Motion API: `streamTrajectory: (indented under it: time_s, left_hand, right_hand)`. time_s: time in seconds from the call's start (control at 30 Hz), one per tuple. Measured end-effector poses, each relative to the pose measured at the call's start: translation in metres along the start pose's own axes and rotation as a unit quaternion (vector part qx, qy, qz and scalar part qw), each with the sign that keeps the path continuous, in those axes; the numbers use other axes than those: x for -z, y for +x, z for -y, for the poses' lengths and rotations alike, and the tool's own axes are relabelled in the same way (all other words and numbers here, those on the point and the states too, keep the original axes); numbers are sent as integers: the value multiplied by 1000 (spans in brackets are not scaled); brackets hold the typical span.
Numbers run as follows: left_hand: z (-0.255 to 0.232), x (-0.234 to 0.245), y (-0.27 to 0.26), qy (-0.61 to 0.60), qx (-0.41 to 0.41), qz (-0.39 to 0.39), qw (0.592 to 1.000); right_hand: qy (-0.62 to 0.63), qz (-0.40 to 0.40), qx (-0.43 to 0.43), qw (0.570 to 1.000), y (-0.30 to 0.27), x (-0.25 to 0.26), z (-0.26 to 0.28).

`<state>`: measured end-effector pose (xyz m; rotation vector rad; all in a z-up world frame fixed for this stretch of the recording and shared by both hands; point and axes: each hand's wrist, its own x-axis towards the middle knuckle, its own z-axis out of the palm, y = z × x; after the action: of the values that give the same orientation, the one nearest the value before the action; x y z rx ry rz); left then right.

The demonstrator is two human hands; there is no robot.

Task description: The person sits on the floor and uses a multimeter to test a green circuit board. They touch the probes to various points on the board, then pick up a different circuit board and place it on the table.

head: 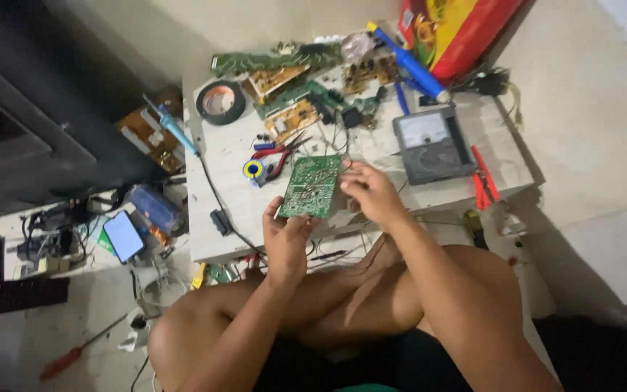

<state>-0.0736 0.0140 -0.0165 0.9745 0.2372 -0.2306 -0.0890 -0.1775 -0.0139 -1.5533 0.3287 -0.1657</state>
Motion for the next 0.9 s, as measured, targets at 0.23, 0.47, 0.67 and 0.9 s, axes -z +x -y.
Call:
streamTrajectory:
  time_s: [0.23, 0.47, 0.67, 0.9]
  left_hand:
    - [11, 7, -9, 31, 1, -19, 999]
    - [1, 14, -10, -53, -20, 58, 997]
    - [1, 5, -8, -67, 4, 28, 997]
    - [24, 4, -9, -19, -37, 23, 999]
  right_hand:
    - [15, -77, -78, 994, 24, 8, -50]
    - [74, -75, -28, 994, 22, -1, -27]
    - [196, -112, 68, 972, 51, 18, -47]
    - [245, -90, -11, 965, 35, 5, 7]
